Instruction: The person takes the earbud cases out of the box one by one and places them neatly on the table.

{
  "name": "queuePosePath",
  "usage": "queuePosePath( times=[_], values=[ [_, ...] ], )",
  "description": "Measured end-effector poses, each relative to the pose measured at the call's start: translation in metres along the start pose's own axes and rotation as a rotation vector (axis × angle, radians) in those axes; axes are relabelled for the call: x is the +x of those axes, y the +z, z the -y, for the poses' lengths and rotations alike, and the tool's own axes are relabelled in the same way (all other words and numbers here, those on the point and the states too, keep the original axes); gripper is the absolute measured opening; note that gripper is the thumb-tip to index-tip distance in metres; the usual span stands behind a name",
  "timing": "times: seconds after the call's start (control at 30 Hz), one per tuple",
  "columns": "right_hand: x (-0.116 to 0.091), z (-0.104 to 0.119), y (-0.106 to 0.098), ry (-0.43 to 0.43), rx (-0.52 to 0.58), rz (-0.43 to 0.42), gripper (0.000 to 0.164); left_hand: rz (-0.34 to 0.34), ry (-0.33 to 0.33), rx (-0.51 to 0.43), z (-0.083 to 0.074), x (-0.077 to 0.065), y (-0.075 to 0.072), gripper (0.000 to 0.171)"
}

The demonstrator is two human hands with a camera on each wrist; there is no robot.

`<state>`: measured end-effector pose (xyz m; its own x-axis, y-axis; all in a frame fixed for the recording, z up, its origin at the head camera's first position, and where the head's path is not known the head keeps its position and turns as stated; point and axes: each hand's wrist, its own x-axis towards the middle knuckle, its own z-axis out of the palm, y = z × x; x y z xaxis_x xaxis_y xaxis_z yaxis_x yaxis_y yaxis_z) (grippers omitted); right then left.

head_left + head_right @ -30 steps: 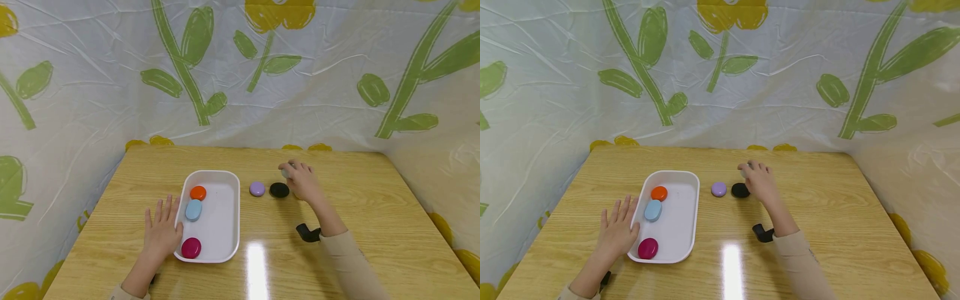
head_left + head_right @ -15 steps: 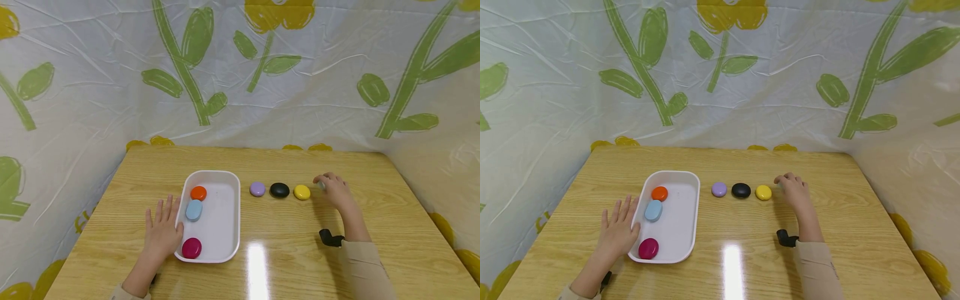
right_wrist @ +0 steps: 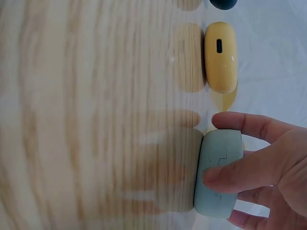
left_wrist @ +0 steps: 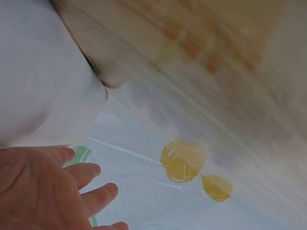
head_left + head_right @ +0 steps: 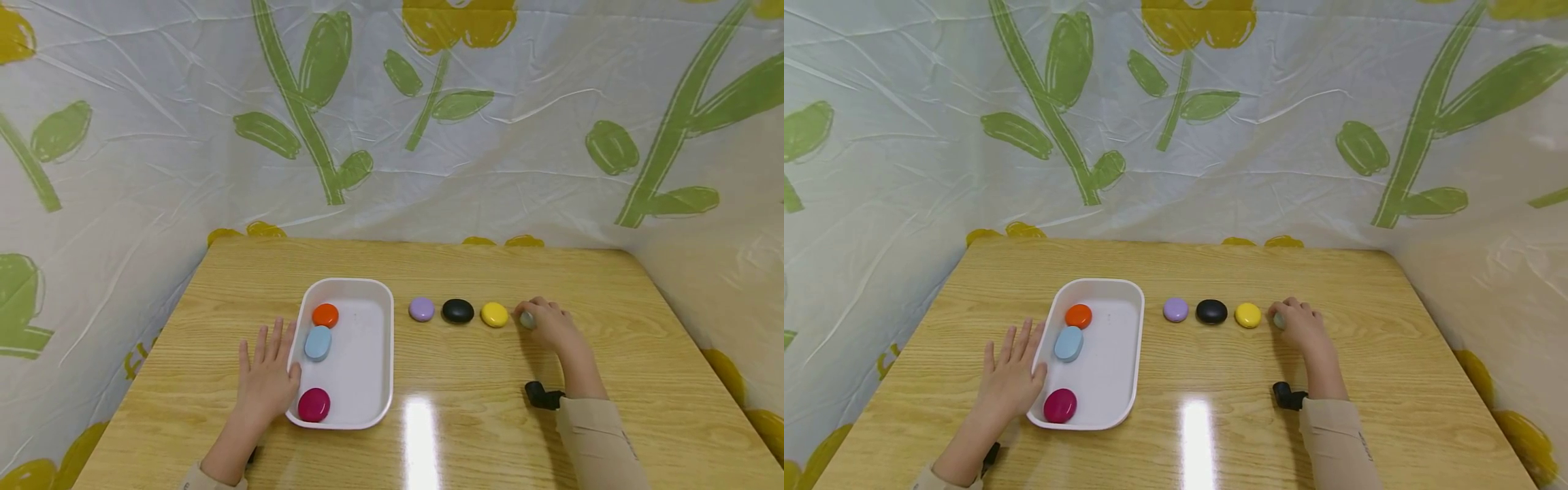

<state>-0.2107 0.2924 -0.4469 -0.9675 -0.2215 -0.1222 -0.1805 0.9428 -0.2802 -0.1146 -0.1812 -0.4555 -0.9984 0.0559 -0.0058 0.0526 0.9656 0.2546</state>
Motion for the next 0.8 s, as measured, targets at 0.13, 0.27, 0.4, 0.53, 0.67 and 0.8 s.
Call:
queuePosePath(
  times=[0.13, 0.27, 0.4, 0.53, 0.67, 0.8],
  values=[
    [0.000, 0.000, 0.000, 0.003, 0.007, 0.005, 0.046, 0.001, 0.001, -0.002, 0.000, 0.000, 0.000, 0.063],
    [0.000, 0.002, -0.002, -0.004, 0.006, 0.002, 0.050, 0.003, 0.001, -0.009, 0.000, -0.001, -0.002, 0.063],
    [-0.001, 0.009, -0.007, -0.042, 0.001, -0.023, 0.054, 0.006, -0.001, -0.009, 0.000, 0.000, -0.002, 0.063],
    [0.001, 0.030, -0.015, -0.118, -0.006, -0.091, 0.048, 0.015, -0.003, -0.009, 0.000, 0.000, -0.002, 0.063],
    [0.006, 0.060, -0.017, -0.252, -0.020, -0.179, 0.043, 0.017, -0.006, -0.006, 0.000, 0.000, -0.002, 0.063],
    [0.012, 0.092, -0.011, -0.446, -0.003, -0.260, 0.040, 0.016, -0.007, -0.009, 0.000, 0.000, -0.002, 0.064]
  ],
)
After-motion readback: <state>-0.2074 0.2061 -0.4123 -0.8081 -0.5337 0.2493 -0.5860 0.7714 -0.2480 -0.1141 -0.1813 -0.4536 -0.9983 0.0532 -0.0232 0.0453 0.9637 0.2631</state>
